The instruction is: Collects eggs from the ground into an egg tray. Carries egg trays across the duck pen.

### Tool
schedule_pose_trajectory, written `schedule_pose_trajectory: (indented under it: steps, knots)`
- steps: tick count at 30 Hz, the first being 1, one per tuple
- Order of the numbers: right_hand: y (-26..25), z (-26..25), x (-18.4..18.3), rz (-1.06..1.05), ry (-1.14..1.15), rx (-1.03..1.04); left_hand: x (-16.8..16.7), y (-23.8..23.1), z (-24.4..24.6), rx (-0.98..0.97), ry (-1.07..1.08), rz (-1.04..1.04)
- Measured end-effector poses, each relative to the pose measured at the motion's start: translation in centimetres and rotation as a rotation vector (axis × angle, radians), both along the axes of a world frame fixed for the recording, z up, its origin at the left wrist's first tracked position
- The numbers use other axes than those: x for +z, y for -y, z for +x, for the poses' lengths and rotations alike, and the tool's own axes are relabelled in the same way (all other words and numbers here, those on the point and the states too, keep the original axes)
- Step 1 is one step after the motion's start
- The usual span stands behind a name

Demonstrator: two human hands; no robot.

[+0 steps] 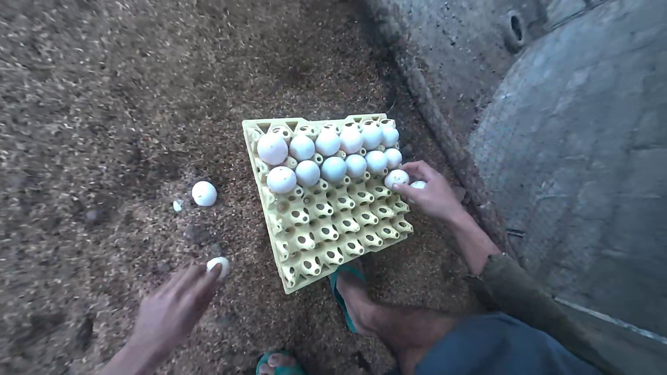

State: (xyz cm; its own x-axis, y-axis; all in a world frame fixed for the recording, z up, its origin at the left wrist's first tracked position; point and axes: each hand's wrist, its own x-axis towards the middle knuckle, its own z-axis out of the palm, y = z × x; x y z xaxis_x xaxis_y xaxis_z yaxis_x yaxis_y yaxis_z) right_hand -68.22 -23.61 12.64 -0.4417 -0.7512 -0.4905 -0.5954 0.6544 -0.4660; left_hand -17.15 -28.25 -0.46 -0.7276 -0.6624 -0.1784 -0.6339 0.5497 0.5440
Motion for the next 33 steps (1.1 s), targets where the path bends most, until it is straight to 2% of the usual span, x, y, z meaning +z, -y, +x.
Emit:
schedule_pose_trajectory:
  steps: [2,4,7,10,14,16,17,21,23,28,33]
  knots:
    - [0.1,-0.2,0.8,0.015,-0.087,0.053,2.2,1.2,-1.1,0.204,-0.075,0.217]
    - [0.1,-0.5,1.6,0.009,-0.134,0.110,5.2,2.4,-2.7,0.464,-0.178,0.527]
    - [0.9,0.1,2.3,0.011,-0.133,0.215,8.1,3.5,-4.9,0.748,-0.448,0.978]
    - [1.8,1.2,2.0,0.114,-0.105,0.396,8.1,3.8,-5.5,0.727,-0.622,1.214]
    - [2.4,2.5,1.2,0.125,-0.193,0.484,7.9,3.9,-6.0,0.697,-0.679,1.334]
    - [2.5,2.7,0.4,0.074,-0.229,0.513,8.4,3.7,-6.3,0.691,-0.650,1.255]
    - [2.6,2.9,0.2,0.057,-0.225,0.518,8.8,3.6,-6.7,0.658,-0.629,1.132]
    - [2.8,2.5,0.7,0.004,-0.201,0.505,9.3,4.2,-9.5,0.267,-0.543,0.318]
    - [2.9,1.7,1.6,-0.040,-0.216,0.482,10.2,5.2,-12.7,0.113,-0.550,0.097]
    - [2.9,0.9,3.9,-0.129,-0.241,0.397,11.0,6.7,-22.1,-0.172,-0.472,-0.095]
    - [2.3,2.2,4.3,-0.197,-0.205,0.335,9.5,6.3,-27.8,-0.318,-0.267,-0.070]
